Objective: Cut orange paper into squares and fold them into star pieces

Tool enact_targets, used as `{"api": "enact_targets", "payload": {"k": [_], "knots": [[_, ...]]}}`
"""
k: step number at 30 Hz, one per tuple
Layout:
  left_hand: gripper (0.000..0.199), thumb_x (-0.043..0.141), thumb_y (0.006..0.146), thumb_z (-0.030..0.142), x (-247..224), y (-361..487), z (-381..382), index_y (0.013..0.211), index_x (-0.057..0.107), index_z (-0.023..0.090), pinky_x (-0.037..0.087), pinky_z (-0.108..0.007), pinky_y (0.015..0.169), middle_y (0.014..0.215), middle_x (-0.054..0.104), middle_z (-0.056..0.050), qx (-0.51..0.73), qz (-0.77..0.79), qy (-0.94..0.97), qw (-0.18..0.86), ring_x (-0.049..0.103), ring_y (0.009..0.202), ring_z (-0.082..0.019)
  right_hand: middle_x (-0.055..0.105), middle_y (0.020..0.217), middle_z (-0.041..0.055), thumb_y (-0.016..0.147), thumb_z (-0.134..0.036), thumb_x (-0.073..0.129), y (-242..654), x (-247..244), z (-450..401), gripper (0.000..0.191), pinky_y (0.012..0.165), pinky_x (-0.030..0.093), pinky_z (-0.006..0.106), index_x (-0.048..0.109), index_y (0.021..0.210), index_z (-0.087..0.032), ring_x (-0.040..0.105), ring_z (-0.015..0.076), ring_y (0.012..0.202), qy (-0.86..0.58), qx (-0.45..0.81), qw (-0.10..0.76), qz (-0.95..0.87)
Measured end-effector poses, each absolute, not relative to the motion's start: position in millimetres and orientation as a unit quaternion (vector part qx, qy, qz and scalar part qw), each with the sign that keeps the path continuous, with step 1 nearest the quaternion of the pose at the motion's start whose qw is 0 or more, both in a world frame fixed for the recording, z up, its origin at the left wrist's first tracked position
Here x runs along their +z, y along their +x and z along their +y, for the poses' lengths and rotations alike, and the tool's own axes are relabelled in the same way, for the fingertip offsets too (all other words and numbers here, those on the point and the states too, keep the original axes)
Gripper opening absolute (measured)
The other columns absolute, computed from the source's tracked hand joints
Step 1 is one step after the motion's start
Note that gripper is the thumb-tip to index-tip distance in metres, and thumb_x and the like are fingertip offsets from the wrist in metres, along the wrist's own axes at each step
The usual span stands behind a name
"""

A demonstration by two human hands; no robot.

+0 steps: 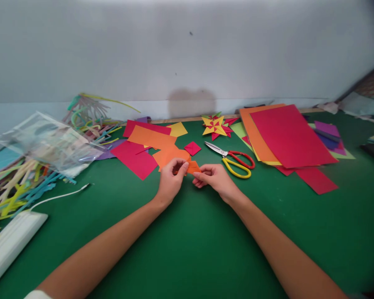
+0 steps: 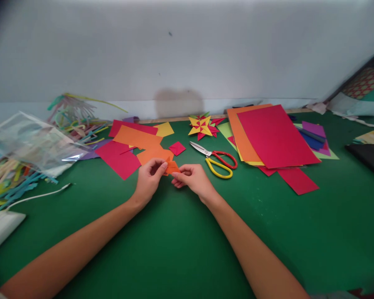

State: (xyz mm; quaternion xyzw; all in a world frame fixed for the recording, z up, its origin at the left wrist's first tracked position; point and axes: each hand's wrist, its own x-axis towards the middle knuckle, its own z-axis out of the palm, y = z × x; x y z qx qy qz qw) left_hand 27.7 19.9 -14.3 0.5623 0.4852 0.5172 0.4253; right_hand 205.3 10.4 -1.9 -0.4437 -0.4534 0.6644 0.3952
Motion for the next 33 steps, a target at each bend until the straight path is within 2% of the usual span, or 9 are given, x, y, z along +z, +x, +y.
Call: {"api": "enact_targets", "payload": {"k": [18, 33], "knots": [[0.023, 0.067, 0.092, 0.041, -12.6, 26.8, 18.6, 0.09, 0.066, 0.018, 0.051, -0.026, 0.069, 0.081, 0.064, -0.002, 0.529, 0.497, 0.557, 0.402, 0.061, 0.073, -0.015, 0.068, 0.057, 0.0011, 0.074, -0.052, 0.084, 202.2, -1.1, 10.5, 0.038, 0.049, 0.049, 0.022, 0.069, 0.071, -0.017, 0.059, 0.0113, 0.049, -0.461, 0.625, 0.409, -0.48], [0.022, 0.068, 0.092, 0.039, -12.1, 26.9, 18.3, 0.09, 0.066, 0.017, 0.051, -0.024, 0.067, 0.08, 0.064, -0.001, 0.535, 0.498, 0.552, 0.4, 0.061, 0.072, -0.013, 0.067, 0.052, 0.002, 0.069, -0.055, 0.087, 201.0, -2.8, 10.5, 0.044, 0.044, 0.046, 0.022, 0.065, 0.066, -0.016, 0.057, 0.0113, 0.044, -0.491, 0.599, 0.414, -0.478]]}}
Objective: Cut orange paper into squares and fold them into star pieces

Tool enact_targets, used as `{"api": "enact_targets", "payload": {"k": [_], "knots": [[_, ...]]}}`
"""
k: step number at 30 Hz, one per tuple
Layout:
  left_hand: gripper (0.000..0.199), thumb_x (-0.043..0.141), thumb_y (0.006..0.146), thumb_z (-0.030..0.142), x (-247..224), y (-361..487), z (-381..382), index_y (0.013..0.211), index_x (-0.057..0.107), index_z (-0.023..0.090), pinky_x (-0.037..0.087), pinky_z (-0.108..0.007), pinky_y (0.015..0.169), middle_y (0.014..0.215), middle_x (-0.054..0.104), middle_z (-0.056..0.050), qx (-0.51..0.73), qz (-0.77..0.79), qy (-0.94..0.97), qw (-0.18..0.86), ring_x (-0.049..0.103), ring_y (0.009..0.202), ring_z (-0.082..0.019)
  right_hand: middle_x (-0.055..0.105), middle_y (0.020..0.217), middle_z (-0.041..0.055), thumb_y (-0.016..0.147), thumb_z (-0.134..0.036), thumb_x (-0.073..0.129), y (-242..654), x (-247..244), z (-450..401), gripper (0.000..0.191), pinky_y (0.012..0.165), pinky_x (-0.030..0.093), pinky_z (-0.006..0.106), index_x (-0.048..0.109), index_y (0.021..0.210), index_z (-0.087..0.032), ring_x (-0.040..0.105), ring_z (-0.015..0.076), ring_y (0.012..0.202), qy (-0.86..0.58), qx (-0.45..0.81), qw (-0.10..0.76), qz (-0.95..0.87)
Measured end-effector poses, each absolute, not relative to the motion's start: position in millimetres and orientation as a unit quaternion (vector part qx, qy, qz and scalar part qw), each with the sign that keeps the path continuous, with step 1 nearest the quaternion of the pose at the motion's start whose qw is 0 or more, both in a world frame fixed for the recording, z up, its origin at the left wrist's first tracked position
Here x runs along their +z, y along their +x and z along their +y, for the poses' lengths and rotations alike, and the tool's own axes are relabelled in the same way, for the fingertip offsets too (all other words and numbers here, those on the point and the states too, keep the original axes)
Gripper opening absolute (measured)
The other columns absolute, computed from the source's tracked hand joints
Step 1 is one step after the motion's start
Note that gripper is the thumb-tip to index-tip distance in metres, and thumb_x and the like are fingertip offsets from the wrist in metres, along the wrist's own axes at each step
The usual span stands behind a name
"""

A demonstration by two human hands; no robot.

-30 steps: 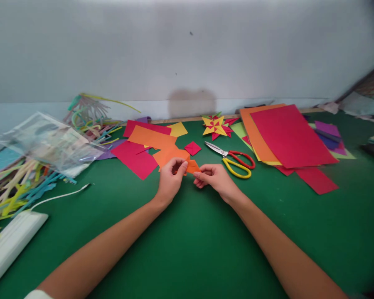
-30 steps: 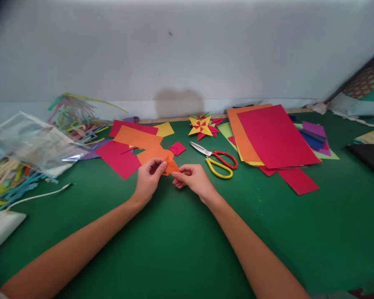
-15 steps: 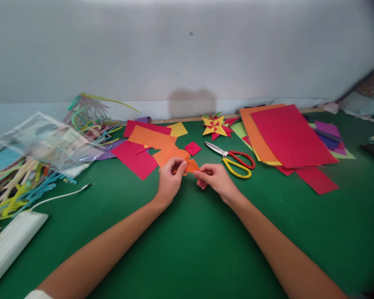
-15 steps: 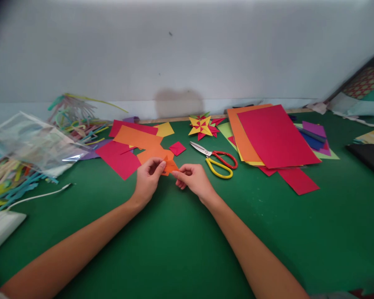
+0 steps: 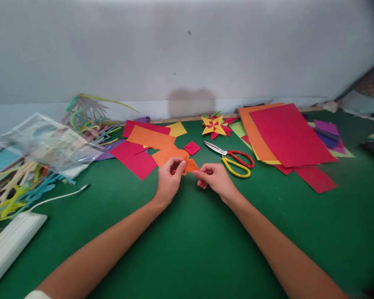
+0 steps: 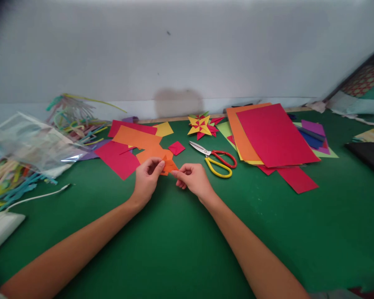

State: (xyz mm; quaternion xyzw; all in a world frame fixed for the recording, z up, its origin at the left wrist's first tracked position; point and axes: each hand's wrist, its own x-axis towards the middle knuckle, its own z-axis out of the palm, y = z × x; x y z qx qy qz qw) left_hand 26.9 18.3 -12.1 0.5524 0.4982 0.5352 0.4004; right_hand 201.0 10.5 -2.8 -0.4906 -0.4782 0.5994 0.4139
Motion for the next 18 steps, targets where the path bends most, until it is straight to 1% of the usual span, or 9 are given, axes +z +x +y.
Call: {"api": "enact_targets", "payload": {"k": [5, 8, 11, 14, 18], "knots": [[0.024, 0.069, 0.091, 0.04, -13.3, 27.1, 18.2, 0.09, 0.067, 0.017, 0.052, -0.024, 0.068, 0.081, 0.065, -0.001, 0.539, 0.492, 0.545, 0.413, 0.062, 0.073, -0.014, 0.067, 0.052, 0.0027, 0.069, -0.054, 0.087, 201.5, -3.5, 9.9, 0.043, 0.044, 0.046, 0.022, 0.065, 0.064, -0.016, 0.057, 0.0112, 0.043, -0.493, 0.6, 0.416, -0.473], [0.024, 0.069, 0.092, 0.041, -13.1, 26.2, 19.9, 0.091, 0.067, 0.017, 0.052, -0.025, 0.069, 0.082, 0.065, -0.002, 0.551, 0.484, 0.543, 0.408, 0.062, 0.075, -0.014, 0.069, 0.057, 0.0022, 0.072, -0.051, 0.085, 202.5, -3.0, 10.5, 0.038, 0.046, 0.047, 0.022, 0.069, 0.072, -0.016, 0.058, 0.0113, 0.046, -0.475, 0.605, 0.439, -0.465], [0.024, 0.069, 0.092, 0.041, -12.3, 25.3, 22.9, 0.091, 0.067, 0.017, 0.05, -0.024, 0.067, 0.081, 0.065, -0.001, 0.57, 0.482, 0.544, 0.384, 0.061, 0.074, -0.014, 0.073, 0.064, 0.0029, 0.077, -0.047, 0.083, 204.6, -2.7, 11.8, 0.032, 0.05, 0.05, 0.023, 0.073, 0.082, -0.017, 0.063, 0.0132, 0.053, -0.456, 0.602, 0.471, -0.456], [0.022, 0.071, 0.091, 0.039, -12.8, 25.6, 25.3, 0.092, 0.067, 0.017, 0.049, -0.023, 0.067, 0.08, 0.065, -0.001, 0.583, 0.468, 0.547, 0.376, 0.061, 0.074, -0.013, 0.075, 0.07, 0.0044, 0.08, -0.044, 0.082, 207.1, -3.4, 12.8, 0.028, 0.054, 0.053, 0.023, 0.074, 0.085, -0.017, 0.067, 0.0146, 0.061, -0.446, 0.597, 0.496, -0.446], [0.015, 0.074, 0.089, 0.033, -15.2, 26.1, 27.0, 0.091, 0.069, 0.019, 0.049, -0.024, 0.073, 0.084, 0.064, -0.001, 0.595, 0.428, 0.563, 0.382, 0.061, 0.08, -0.013, 0.077, 0.072, 0.0043, 0.081, -0.039, 0.083, 209.1, -4.4, 13.7, 0.024, 0.058, 0.056, 0.024, 0.075, 0.088, -0.018, 0.07, 0.0151, 0.064, -0.43, 0.603, 0.534, -0.408]]}}
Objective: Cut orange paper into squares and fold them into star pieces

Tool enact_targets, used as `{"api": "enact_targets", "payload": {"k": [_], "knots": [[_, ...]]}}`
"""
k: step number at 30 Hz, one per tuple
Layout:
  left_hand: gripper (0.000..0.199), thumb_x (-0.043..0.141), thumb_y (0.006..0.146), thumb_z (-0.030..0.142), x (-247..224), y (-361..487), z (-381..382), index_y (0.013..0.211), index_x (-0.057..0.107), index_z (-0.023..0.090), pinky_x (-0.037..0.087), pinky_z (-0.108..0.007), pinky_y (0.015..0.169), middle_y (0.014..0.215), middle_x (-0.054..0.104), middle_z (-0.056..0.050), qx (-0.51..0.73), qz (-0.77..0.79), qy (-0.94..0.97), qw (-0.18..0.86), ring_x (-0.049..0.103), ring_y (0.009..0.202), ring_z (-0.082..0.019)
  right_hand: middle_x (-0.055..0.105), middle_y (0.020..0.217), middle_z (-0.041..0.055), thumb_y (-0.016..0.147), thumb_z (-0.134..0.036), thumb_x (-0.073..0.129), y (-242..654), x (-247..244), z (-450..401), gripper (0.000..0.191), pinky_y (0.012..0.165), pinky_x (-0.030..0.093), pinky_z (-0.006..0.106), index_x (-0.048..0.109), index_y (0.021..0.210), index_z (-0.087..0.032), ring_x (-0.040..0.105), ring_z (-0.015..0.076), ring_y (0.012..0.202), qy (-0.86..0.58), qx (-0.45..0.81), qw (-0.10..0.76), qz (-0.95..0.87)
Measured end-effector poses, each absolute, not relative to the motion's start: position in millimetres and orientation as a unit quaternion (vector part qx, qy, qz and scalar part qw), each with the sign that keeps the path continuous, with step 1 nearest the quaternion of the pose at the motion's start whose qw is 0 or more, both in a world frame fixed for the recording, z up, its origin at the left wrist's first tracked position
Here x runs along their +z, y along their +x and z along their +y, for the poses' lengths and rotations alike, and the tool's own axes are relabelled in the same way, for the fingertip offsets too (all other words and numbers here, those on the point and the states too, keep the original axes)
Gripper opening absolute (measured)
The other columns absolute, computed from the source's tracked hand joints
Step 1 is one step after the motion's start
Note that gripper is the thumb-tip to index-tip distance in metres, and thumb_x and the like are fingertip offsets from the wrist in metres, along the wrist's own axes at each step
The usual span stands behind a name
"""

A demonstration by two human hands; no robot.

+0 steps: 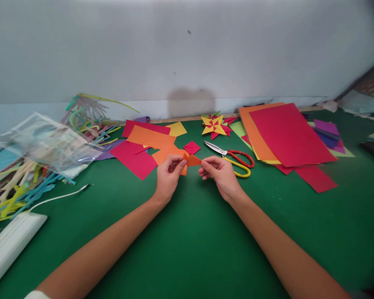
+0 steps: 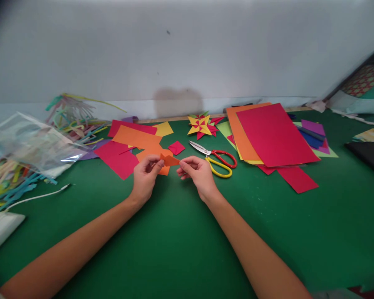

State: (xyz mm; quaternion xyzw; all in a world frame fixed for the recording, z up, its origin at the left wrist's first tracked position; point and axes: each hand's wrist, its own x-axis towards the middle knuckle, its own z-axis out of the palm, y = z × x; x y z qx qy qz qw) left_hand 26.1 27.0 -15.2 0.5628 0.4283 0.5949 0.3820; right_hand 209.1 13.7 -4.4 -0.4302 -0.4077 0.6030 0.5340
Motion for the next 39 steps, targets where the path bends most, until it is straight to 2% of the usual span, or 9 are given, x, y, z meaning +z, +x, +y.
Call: {"api": "enact_targets", "payload": {"k": [3, 7, 16, 22, 26, 31, 39], "knots": [[0.013, 0.076, 0.087, 0.031, -15, 26, 27, 0.087, 0.069, 0.019, 0.05, -0.026, 0.076, 0.088, 0.062, -0.002, 0.604, 0.415, 0.57, 0.371, 0.06, 0.085, -0.015, 0.078, 0.075, 0.0045, 0.08, -0.037, 0.085, 210, -4, 14, 0.022, 0.062, 0.058, 0.024, 0.075, 0.089, -0.019, 0.072, 0.0152, 0.068, -0.414, 0.621, 0.552, -0.372], [0.013, 0.074, 0.089, 0.03, -11, 26, 25, 0.086, 0.068, 0.019, 0.049, -0.025, 0.074, 0.085, 0.061, -0.002, 0.595, 0.431, 0.561, 0.381, 0.059, 0.081, -0.014, 0.078, 0.076, 0.0048, 0.08, -0.038, 0.084, 209, -3, 13, 0.022, 0.063, 0.058, 0.024, 0.075, 0.085, -0.019, 0.072, 0.0148, 0.067, -0.413, 0.634, 0.546, -0.359], [0.016, 0.071, 0.09, 0.033, -15, 25, 25, 0.09, 0.064, 0.018, 0.046, -0.023, 0.069, 0.08, 0.06, 0.001, 0.578, 0.445, 0.534, 0.427, 0.056, 0.074, -0.012, 0.074, 0.07, 0.0039, 0.08, -0.044, 0.082, 205, -2, 11, 0.029, 0.055, 0.052, 0.025, 0.071, 0.085, -0.018, 0.063, 0.0136, 0.058, -0.455, 0.577, 0.491, -0.468], [0.017, 0.067, 0.094, 0.036, -15, 25, 24, 0.093, 0.063, 0.02, 0.047, -0.022, 0.067, 0.083, 0.058, 0.0, 0.584, 0.446, 0.529, 0.425, 0.055, 0.075, -0.012, 0.075, 0.072, 0.0042, 0.076, -0.045, 0.083, 199, -6, 9, 0.031, 0.057, 0.052, 0.027, 0.07, 0.084, -0.018, 0.067, 0.0163, 0.062, -0.447, 0.6, 0.435, -0.5], [0.021, 0.065, 0.095, 0.04, -13, 27, 22, 0.095, 0.063, 0.019, 0.049, -0.023, 0.068, 0.084, 0.062, -0.001, 0.562, 0.453, 0.563, 0.403, 0.059, 0.075, -0.013, 0.077, 0.079, 0.0054, 0.08, -0.041, 0.079, 197, -9, 9, 0.026, 0.06, 0.053, 0.027, 0.072, 0.09, -0.018, 0.071, 0.0182, 0.071, -0.427, 0.604, 0.395, -0.545], [0.019, 0.064, 0.096, 0.038, -10, 29, 18, 0.093, 0.063, 0.019, 0.05, -0.024, 0.068, 0.083, 0.064, -0.002, 0.536, 0.447, 0.606, 0.382, 0.061, 0.074, -0.014, 0.078, 0.08, 0.0068, 0.08, -0.043, 0.08, 194, -11, 7, 0.03, 0.06, 0.054, 0.027, 0.075, 0.095, -0.017, 0.074, 0.0196, 0.072, -0.42, 0.618, 0.405, -0.528], [0.017, 0.059, 0.099, 0.036, -11, 30, 16, 0.096, 0.062, 0.02, 0.049, -0.026, 0.073, 0.086, 0.063, -0.002, 0.512, 0.458, 0.626, 0.37, 0.062, 0.08, -0.015, 0.077, 0.069, 0.0062, 0.074, -0.047, 0.085, 189, -9, 3, 0.034, 0.059, 0.055, 0.028, 0.074, 0.08, -0.016, 0.071, 0.0174, 0.06, -0.442, 0.616, 0.431, -0.489]]}}
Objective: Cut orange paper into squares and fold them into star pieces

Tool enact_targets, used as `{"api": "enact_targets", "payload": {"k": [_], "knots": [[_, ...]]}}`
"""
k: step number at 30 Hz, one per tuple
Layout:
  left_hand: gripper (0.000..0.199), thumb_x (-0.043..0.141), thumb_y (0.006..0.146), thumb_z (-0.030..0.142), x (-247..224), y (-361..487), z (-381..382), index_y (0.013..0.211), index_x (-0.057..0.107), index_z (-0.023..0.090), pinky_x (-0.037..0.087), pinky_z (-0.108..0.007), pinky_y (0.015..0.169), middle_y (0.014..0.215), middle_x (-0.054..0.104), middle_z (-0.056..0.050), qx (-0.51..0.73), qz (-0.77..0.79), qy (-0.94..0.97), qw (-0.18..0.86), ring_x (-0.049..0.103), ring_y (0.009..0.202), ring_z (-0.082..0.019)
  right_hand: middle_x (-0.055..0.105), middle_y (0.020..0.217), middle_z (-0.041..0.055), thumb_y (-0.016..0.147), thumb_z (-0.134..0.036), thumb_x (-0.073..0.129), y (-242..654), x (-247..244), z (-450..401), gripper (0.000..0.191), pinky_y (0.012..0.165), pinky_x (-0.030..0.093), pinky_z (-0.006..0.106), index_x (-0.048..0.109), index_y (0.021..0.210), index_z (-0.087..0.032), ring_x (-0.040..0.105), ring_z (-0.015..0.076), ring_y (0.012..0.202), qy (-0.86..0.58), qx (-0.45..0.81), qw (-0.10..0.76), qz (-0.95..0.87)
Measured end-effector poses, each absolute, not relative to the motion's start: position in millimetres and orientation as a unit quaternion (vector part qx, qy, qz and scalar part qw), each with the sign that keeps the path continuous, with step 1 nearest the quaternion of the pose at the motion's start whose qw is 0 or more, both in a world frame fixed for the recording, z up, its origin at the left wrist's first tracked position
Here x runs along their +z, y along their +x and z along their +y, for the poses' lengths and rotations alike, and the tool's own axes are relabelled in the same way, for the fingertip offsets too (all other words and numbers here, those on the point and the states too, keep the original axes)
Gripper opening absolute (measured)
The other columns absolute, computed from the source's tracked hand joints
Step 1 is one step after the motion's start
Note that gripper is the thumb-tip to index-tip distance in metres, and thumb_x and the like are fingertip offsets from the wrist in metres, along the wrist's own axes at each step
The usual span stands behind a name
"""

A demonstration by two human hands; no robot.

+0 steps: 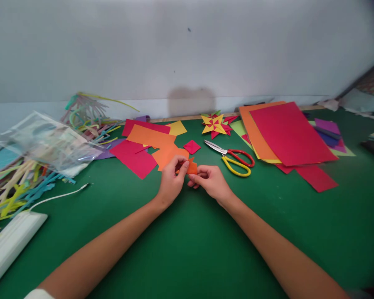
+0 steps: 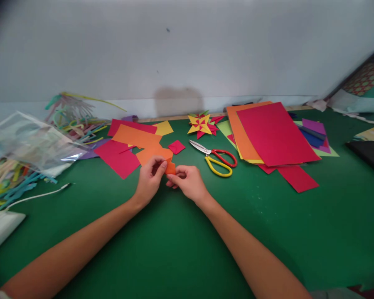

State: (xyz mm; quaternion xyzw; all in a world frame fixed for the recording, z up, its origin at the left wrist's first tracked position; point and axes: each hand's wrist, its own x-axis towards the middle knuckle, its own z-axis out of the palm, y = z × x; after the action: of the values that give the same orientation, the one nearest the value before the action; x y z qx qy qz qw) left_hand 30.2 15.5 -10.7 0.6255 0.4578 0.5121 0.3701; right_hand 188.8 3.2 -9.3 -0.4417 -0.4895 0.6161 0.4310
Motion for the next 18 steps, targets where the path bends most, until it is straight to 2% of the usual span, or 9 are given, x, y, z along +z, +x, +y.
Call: {"api": "enact_targets", "payload": {"k": [6, 11, 15, 18], "knots": [[0.015, 0.057, 0.1, 0.034, -12.2, 29.7, 14.6, 0.095, 0.062, 0.02, 0.048, -0.028, 0.073, 0.086, 0.066, -0.002, 0.491, 0.482, 0.655, 0.312, 0.063, 0.08, -0.016, 0.076, 0.067, 0.006, 0.072, -0.048, 0.085, 188.1, -10.7, 4.3, 0.036, 0.059, 0.057, 0.028, 0.073, 0.08, -0.015, 0.07, 0.0162, 0.058, -0.447, 0.63, 0.424, -0.473], [0.013, 0.058, 0.099, 0.031, -12.2, 29.8, 14.4, 0.095, 0.063, 0.02, 0.049, -0.029, 0.074, 0.087, 0.068, -0.003, 0.482, 0.48, 0.673, 0.29, 0.065, 0.081, -0.017, 0.077, 0.073, 0.0058, 0.077, -0.046, 0.082, 188.1, -11.1, 4.9, 0.033, 0.06, 0.057, 0.028, 0.075, 0.088, -0.016, 0.073, 0.0185, 0.066, -0.435, 0.619, 0.421, -0.5], [0.014, 0.057, 0.1, 0.032, -11.0, 30.7, 13.1, 0.095, 0.063, 0.02, 0.05, -0.03, 0.075, 0.086, 0.068, -0.003, 0.483, 0.469, 0.684, 0.282, 0.065, 0.08, -0.017, 0.076, 0.071, 0.0054, 0.078, -0.048, 0.081, 187.7, -10.7, 4.4, 0.033, 0.059, 0.057, 0.028, 0.075, 0.086, -0.016, 0.073, 0.0183, 0.064, -0.435, 0.621, 0.425, -0.495], [0.013, 0.06, 0.099, 0.033, -12.0, 30.7, 13.0, 0.102, 0.064, 0.021, 0.052, -0.03, 0.077, 0.092, 0.069, -0.004, 0.492, 0.464, 0.669, 0.308, 0.067, 0.083, -0.018, 0.076, 0.071, 0.0049, 0.078, -0.049, 0.082, 188.0, -9.6, 4.2, 0.034, 0.059, 0.056, 0.027, 0.075, 0.086, -0.016, 0.072, 0.0174, 0.063, -0.43, 0.626, 0.426, -0.492]]}}
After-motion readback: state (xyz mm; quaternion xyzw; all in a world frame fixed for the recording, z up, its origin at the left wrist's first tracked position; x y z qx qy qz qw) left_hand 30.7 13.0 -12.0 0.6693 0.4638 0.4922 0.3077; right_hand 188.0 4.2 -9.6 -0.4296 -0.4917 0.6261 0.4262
